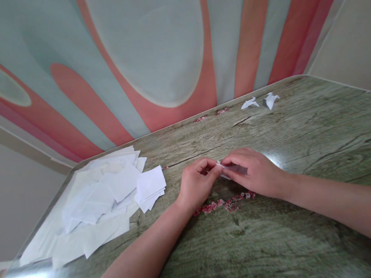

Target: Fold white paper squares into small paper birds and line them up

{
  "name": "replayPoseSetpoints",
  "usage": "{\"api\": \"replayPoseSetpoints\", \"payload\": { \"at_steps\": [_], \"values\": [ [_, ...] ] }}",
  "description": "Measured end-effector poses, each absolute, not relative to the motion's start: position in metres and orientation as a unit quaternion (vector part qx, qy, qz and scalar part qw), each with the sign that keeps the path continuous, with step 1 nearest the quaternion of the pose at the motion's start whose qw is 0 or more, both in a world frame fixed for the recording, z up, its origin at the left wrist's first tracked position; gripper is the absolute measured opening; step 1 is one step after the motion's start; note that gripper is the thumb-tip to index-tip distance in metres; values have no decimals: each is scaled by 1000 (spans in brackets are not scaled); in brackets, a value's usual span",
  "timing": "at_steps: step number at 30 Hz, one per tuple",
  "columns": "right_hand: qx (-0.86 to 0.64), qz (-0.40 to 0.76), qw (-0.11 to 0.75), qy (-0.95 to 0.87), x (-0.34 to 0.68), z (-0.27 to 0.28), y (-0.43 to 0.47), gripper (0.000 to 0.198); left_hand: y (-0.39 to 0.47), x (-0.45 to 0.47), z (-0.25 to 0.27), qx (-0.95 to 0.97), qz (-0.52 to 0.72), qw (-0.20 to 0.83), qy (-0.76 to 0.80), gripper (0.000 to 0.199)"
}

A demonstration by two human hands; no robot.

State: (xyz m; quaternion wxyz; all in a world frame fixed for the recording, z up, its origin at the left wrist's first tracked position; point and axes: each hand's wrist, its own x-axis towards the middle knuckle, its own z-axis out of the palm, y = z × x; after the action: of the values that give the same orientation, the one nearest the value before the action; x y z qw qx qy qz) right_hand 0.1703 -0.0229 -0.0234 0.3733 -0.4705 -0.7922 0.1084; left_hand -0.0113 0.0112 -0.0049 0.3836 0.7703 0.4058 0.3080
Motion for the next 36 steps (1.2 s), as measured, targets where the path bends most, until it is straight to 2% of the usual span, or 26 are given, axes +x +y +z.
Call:
{"api": "replayPoseSetpoints", "payload": {
  "at_steps": [15,21,32,36],
  "values": [
    [-472,99,360,-799,170,-21,-25,13,12,-11,-5,764,324,395,395,15],
    [-474,95,349,-803,170,-21,-25,8,13,-9,-10,735,335,440,392,13],
    [-465,94,351,-807,170,-22,-24,10,13,-10,-9,751,326,412,399,13],
    [-459,91,335,-818,171,-22,-24,8,11,-10,-5,776,322,363,404,10]
  ]
}}
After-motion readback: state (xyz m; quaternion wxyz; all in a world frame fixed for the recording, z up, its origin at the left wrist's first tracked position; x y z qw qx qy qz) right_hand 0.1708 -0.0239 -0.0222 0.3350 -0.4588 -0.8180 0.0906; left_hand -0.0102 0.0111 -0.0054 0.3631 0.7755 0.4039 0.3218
